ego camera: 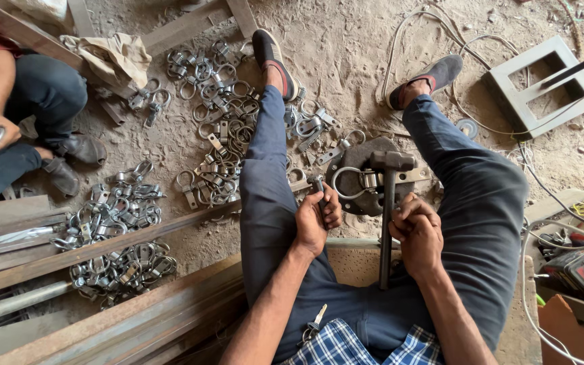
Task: The person sits on the ground and repeatedly hammers a metal shackle held in a clamp. They adjust the shackle's position in the clamp and strike it with a hammer multiple times.
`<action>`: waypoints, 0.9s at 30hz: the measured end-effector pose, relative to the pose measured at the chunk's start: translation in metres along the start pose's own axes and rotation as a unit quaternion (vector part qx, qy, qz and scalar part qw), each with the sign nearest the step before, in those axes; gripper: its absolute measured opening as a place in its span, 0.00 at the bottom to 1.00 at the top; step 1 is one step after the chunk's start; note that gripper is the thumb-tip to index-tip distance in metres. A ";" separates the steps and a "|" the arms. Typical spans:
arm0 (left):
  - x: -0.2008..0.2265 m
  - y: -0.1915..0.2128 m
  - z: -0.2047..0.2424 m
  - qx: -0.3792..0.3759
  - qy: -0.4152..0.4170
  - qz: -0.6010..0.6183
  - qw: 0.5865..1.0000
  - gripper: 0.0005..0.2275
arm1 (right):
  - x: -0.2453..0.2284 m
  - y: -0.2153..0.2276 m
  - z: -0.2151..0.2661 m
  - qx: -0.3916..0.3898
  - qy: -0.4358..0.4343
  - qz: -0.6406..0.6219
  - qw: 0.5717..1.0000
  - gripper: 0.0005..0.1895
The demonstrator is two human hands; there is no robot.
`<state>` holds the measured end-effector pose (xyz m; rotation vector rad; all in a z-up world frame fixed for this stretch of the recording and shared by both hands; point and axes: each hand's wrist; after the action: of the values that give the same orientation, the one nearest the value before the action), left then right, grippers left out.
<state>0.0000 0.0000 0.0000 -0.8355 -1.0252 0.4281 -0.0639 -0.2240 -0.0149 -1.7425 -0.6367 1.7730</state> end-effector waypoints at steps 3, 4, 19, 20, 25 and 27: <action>0.001 -0.001 0.000 0.009 0.003 0.000 1.000 0.10 | -0.006 -0.011 -0.002 0.015 -0.008 0.009 1.000 0.13; 0.001 -0.002 0.000 0.008 0.004 0.003 1.000 0.10 | -0.008 -0.016 -0.004 0.031 -0.021 0.016 0.999 0.12; -0.001 0.000 -0.001 0.004 0.007 0.011 1.000 0.10 | -0.019 -0.034 -0.009 0.088 -0.056 0.042 0.994 0.10; 0.000 0.000 -0.001 0.003 0.008 0.015 1.000 0.10 | -0.018 -0.033 -0.009 0.092 -0.059 0.041 0.993 0.09; 0.000 -0.001 -0.001 0.000 0.004 0.014 1.000 0.09 | -0.017 -0.029 -0.008 0.091 -0.050 0.032 0.994 0.08; 0.001 -0.001 0.000 -0.002 0.003 0.015 1.000 0.09 | -0.018 -0.030 -0.008 0.099 -0.051 0.036 0.993 0.08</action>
<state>0.0007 -0.0003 0.0013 -0.8559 -1.0083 0.4501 -0.0543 -0.2148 0.0188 -1.5681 -0.4269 1.9139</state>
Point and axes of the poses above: each hand's wrist, its own z-axis away from the middle knuckle, its own y-axis out of the back of the hand, x = y × z, and after that the axes turned 4 degrees about -x, right-handed
